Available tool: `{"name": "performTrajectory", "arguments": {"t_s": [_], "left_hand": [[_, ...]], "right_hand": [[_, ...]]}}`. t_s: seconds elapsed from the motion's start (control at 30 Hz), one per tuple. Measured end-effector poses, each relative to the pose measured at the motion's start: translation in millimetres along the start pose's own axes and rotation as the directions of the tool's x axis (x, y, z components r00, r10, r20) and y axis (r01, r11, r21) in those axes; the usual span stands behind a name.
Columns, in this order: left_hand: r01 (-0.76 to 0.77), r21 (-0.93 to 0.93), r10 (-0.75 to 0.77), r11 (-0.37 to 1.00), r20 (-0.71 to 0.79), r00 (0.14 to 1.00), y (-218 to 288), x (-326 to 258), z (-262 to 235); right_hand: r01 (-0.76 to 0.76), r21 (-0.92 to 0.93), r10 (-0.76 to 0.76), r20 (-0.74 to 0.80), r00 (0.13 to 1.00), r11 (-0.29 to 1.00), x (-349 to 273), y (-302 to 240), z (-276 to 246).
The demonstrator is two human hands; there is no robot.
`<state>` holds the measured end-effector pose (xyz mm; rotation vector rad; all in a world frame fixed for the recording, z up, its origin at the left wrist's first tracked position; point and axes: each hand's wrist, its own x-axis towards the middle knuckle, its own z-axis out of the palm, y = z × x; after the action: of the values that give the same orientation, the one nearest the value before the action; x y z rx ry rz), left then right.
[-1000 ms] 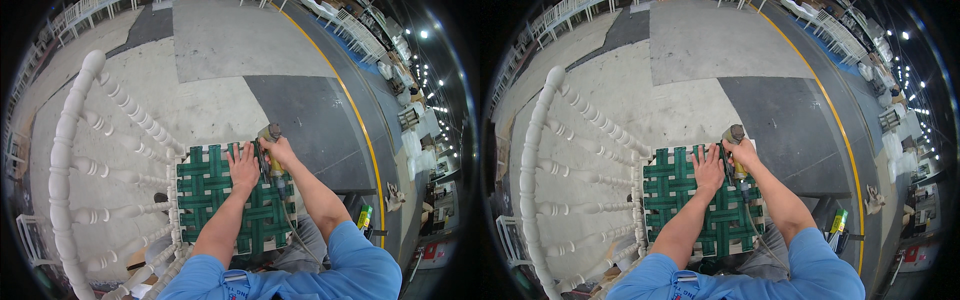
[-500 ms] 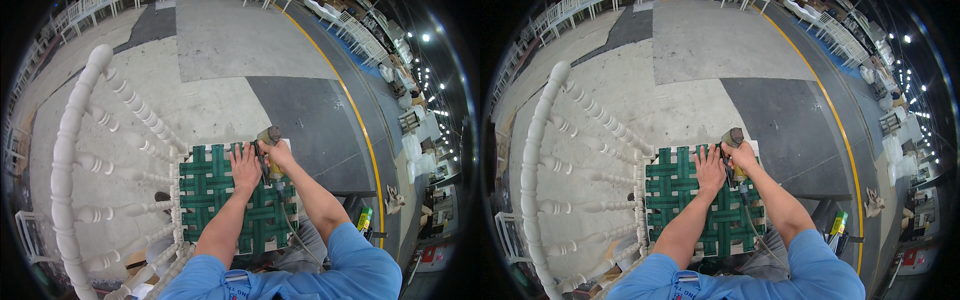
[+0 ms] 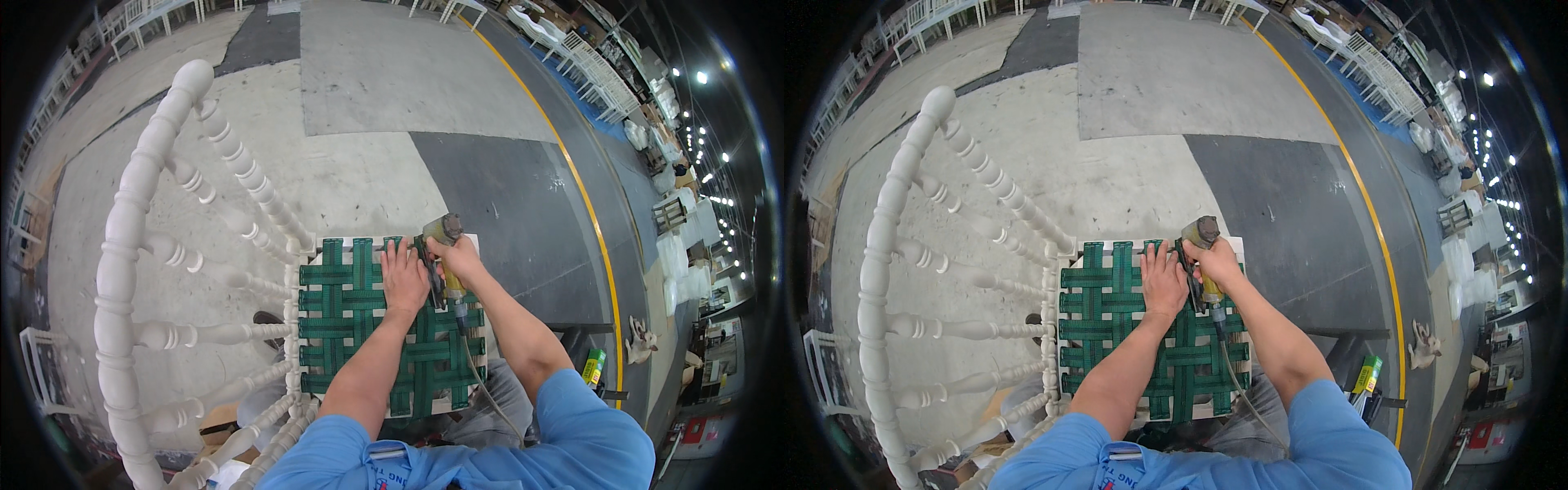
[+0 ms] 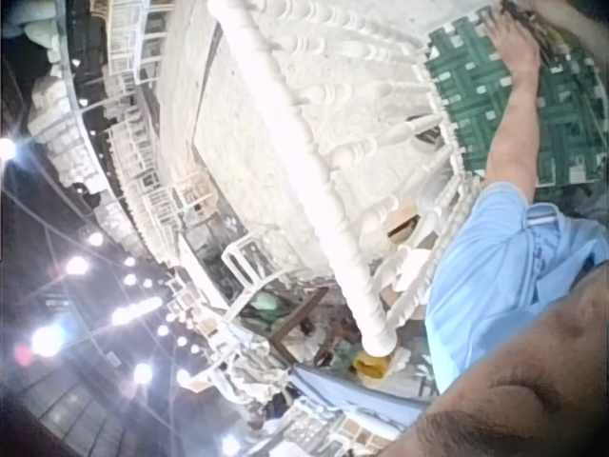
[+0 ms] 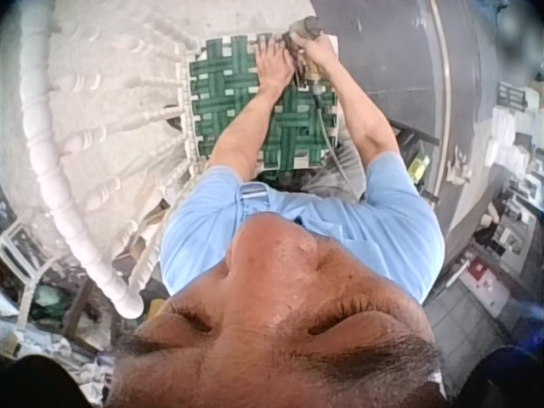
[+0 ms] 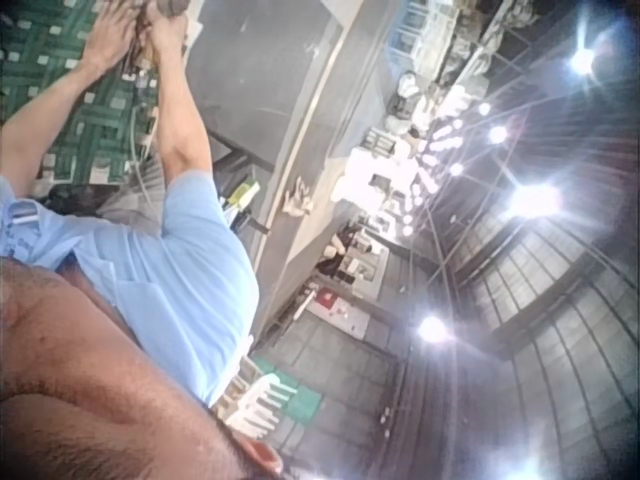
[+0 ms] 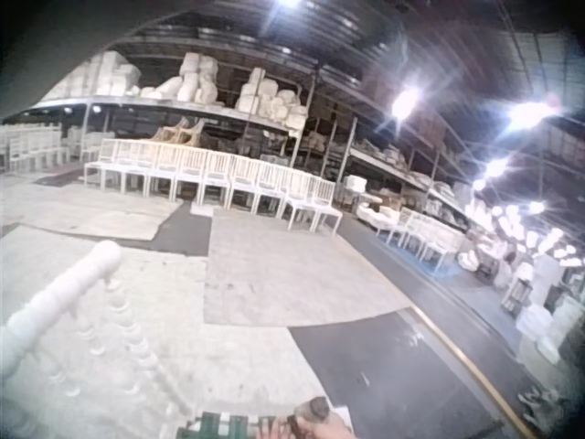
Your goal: The person weaves green plastic strips into the seat of a white wooden chair, using a staple gun to secure the strips. They then place a white sheet over the woven seat and staple it in place.
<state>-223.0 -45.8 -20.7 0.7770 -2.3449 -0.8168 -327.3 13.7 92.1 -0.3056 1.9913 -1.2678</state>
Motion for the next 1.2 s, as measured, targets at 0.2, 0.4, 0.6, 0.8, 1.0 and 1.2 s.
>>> {"name": "performTrajectory", "arguments": {"t_s": [0.2, 0.4, 0.6, 0.8, 1.0, 1.2], "left_hand": [[-0.005, -0.028, 0.004, 1.000, -0.019, 1.000, 2, 3, -1], [-0.025, -0.017, 0.024, 1.000, -0.046, 0.999, 2, 4, 0], [-0.006, -0.022, 0.006, 1.000, -0.029, 1.000, 2, 0, -2], [-0.031, -0.027, 0.030, 0.999, -0.033, 0.999, 6, 1, 0], [-0.074, 0.109, 0.078, 0.991, -0.031, 0.996, -2, 3, -1], [-0.141, -0.164, 0.131, 0.976, -0.069, 0.989, -11, 25, -31]], "right_hand": [[-0.037, -0.021, 0.037, -0.017, 0.999, 0.999, 2, 3, -1], [-0.029, -0.019, 0.028, -0.057, 0.998, 0.999, 0, 2, -6], [0.006, -0.065, -0.011, -0.070, 0.997, 0.998, -4, 6, -8], [-0.029, -0.003, 0.029, -0.083, 0.996, 1.000, -19, -4, -22], [0.005, 0.102, 0.013, -0.168, 0.986, 0.995, -145, -10, -99], [-0.132, 0.058, 0.143, -0.528, 0.837, 0.989, -328, 61, -219]]}}
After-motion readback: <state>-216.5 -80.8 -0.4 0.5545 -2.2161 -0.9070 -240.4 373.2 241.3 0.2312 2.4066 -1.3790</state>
